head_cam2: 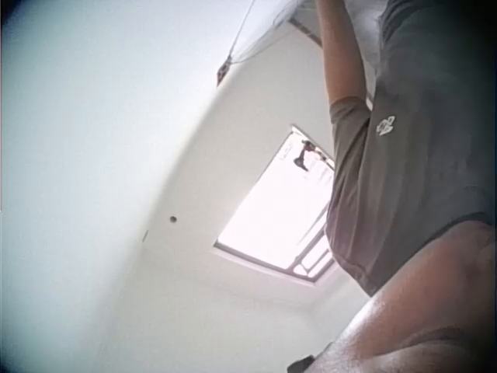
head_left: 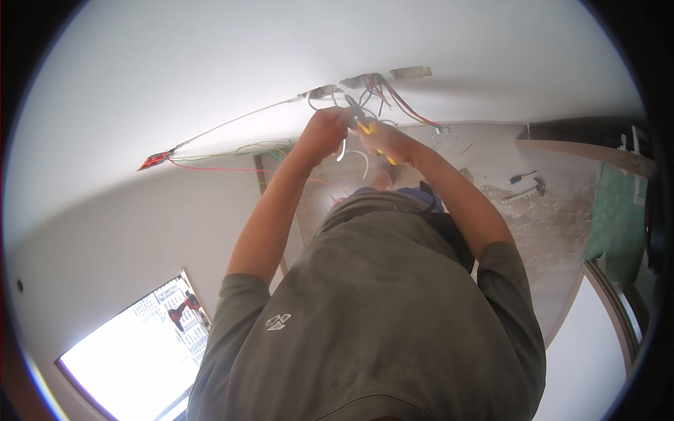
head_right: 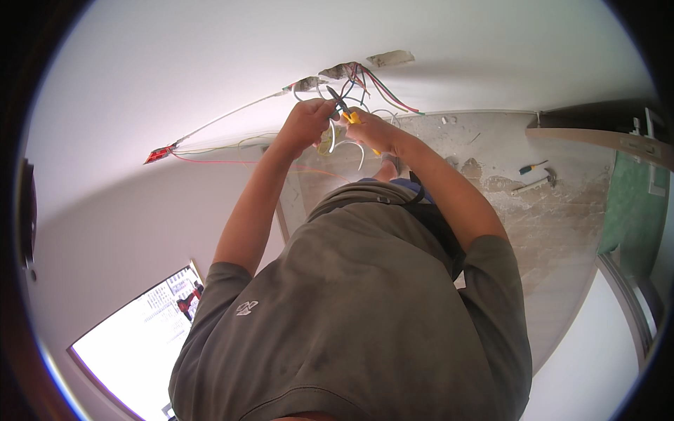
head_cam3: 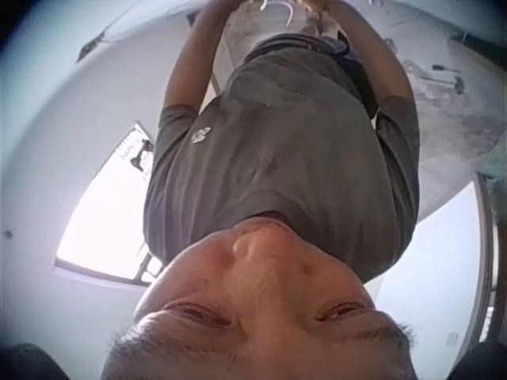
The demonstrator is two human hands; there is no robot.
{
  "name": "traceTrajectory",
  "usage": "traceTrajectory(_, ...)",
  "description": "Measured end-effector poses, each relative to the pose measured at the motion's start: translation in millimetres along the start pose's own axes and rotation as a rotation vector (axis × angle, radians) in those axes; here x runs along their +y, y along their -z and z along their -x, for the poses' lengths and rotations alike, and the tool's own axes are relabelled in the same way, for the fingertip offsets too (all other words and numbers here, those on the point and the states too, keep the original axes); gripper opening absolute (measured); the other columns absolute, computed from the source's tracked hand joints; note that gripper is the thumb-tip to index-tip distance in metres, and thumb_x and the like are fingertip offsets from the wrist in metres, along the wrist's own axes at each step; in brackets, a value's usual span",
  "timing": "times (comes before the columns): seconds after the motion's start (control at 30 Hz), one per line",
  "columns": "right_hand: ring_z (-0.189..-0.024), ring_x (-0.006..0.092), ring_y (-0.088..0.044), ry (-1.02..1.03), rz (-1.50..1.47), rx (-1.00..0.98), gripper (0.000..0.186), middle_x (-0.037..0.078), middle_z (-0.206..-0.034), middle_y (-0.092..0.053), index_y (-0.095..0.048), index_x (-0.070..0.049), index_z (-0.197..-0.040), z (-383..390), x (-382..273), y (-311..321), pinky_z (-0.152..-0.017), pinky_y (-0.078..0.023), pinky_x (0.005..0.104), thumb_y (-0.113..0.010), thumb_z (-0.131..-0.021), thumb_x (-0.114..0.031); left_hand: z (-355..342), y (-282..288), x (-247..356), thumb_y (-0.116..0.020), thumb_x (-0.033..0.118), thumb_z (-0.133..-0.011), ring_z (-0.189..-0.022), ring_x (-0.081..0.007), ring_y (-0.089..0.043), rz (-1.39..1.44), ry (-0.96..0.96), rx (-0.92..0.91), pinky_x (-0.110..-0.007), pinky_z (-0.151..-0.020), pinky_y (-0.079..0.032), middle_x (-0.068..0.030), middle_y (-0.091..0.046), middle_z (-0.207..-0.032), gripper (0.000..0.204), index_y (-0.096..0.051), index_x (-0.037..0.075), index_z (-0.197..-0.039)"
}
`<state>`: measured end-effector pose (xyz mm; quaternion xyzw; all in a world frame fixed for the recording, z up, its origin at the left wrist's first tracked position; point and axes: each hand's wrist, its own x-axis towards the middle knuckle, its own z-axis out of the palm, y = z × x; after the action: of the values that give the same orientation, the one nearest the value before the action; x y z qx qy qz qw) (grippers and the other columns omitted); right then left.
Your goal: Organizing and installing electrical wires into wall-mounted junction boxes using a hammer and pliers.
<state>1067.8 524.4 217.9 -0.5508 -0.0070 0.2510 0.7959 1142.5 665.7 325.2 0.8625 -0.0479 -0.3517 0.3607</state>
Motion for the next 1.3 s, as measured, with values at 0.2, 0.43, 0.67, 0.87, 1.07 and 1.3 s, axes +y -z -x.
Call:
traceTrajectory(0.2,-0.077,0.0153,-0.054,0.044,0.259,0.231,0.032,0.005,-0.085,-0.060,-0.058,-0.004,-0.101,-4,6,-3,-0.069,-0.043,0.0316,-0.055,-0.090,-0.034,-1,2,0,-0.050,0.031,-0.096,-0.045,-0.0089,-0.044,-0.017,0.051,-0.018,-0.026,-0.040,-0.037,0.0000,-0.046,-0.058,0.036,-0.065,0.000,-0.086)
traceTrajectory(0.43,-0.059,0.0112,-0.049,-0.066,-0.072,0.085,0.025,0.002,-0.069,-0.055,-0.053,-0.005,-0.085,-1,2,-1,-0.055,-0.040,0.0277,-0.057,-0.088,-0.029,-4,7,-1,-0.050,0.032,-0.097,-0.045,-0.0085,-0.043,-0.012,0.066,-0.049,-0.026,-0.042,-0.038,0.0008,-0.046,-0.058,0.036,-0.064,0.001,-0.087)
traceTrajectory(0.67,-0.047,0.0065,-0.036,-0.124,-0.240,0.097,0.018,-0.004,-0.061,-0.042,-0.051,-0.009,-0.079,9,-1,1,-0.042,-0.028,0.0239,-0.060,-0.084,-0.023,-11,12,-2,-0.051,0.032,-0.097,-0.047,-0.0090,-0.042,-0.045,0.052,-0.128,-0.025,-0.044,-0.037,0.0010,-0.045,-0.060,0.035,-0.064,0.001,-0.088)
traceTrajectory(0.87,-0.047,0.0070,-0.035,-0.144,-0.226,0.049,0.020,-0.003,-0.059,-0.041,-0.050,-0.009,-0.077,30,7,-3,-0.042,-0.028,0.0250,-0.060,-0.084,-0.025,-6,15,-10,-0.051,0.032,-0.097,-0.049,-0.0100,-0.045,-0.045,0.089,-0.189,-0.026,-0.046,-0.039,-0.0002,-0.048,-0.063,0.034,-0.064,0.001,-0.089)
traceTrajectory(1.07,-0.057,0.0079,-0.042,-0.219,0.008,0.047,0.022,-0.002,-0.064,-0.046,-0.053,-0.009,-0.082,75,32,31,-0.053,-0.035,0.0249,-0.058,-0.085,-0.030,16,13,-56,-0.054,0.029,-0.096,-0.061,-0.0104,-0.053,0.168,0.102,-0.334,-0.025,-0.060,-0.046,0.0010,-0.052,-0.069,0.029,-0.064,0.001,-0.095)
traceTrajectory(1.3,-0.086,0.0326,-0.064,-0.378,0.657,0.250,0.044,0.018,-0.091,-0.066,-0.059,-0.004,-0.106,120,156,91,-0.074,-0.050,0.0421,-0.064,-0.083,-0.041,65,1,-149,-0.059,0.020,-0.093,-0.078,-0.0128,-0.063,0.447,0.100,-0.301,-0.027,-0.074,-0.051,-0.0052,-0.066,-0.086,0.030,-0.062,-0.003,-0.112)
